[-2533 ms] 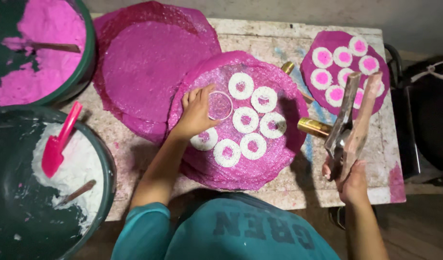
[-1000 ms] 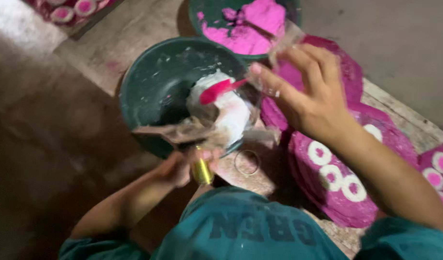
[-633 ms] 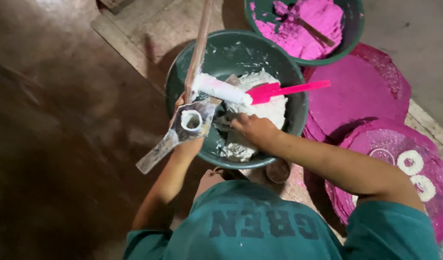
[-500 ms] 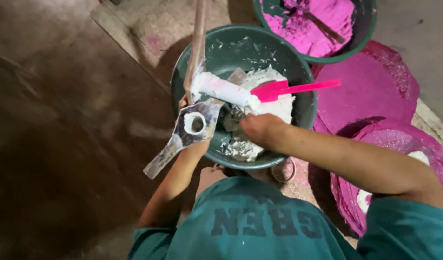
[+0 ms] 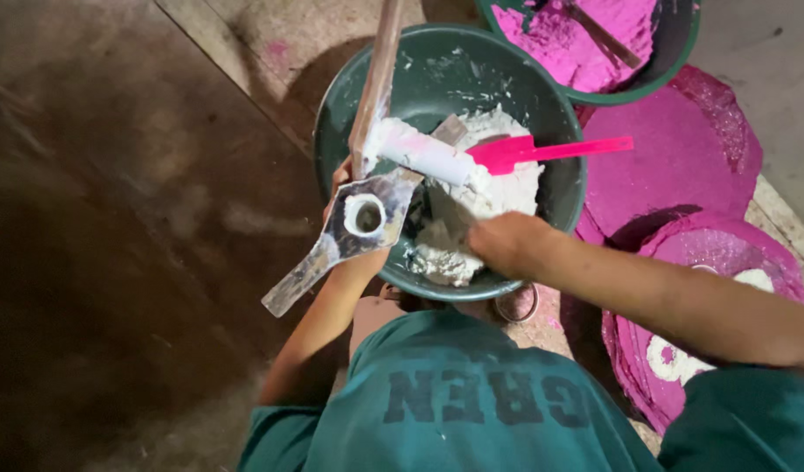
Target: The person scoops white and pink dough into a wooden mold, presses it, and releases ring-shaped cakes onto a pink mat. They repeat this process, arranging the finished cakes on the mat.
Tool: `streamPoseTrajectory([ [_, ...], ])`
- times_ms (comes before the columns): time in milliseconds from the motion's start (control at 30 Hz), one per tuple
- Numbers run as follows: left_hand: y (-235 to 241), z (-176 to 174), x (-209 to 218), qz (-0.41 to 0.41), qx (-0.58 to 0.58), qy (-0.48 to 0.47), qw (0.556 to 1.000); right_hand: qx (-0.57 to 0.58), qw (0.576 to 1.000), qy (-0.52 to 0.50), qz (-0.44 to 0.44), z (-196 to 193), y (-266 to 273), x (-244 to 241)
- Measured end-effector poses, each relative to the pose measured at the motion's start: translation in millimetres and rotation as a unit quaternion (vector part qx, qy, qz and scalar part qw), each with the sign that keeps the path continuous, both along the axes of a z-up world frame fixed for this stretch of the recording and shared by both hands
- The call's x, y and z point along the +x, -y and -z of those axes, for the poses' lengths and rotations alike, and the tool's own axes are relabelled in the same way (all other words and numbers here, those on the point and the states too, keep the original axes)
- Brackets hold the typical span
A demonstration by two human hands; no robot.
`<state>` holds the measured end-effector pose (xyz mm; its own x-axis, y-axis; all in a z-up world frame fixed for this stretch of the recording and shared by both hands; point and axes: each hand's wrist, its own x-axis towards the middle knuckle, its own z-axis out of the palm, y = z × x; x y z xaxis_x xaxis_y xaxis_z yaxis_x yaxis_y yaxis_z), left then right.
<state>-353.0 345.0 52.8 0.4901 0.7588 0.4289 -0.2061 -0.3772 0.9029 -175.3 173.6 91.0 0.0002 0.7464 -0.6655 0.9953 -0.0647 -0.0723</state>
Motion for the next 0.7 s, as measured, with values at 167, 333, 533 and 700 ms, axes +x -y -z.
streamPoseTrajectory([
  [167, 2, 1, 1, 0.014, -0.021, 0.023, 0.999, 0.051, 0.991, -0.101, 0.069, -37, 25, -17],
  [333, -4, -12, 5, -0.003, 0.101, -0.042, 0.994, 0.063, 0.947, -0.22, 0.223, -108, 71, 5],
  [533, 6, -53, 18, 0.082, 0.219, -0.143, 0.962, 0.194, 0.893, -0.306, 0.268, -185, 86, 24],
  [700, 24, -57, 37, 0.196, 0.261, -0.294, 0.898, 0.062, 0.968, 0.161, 0.183, -206, 56, 14],
])
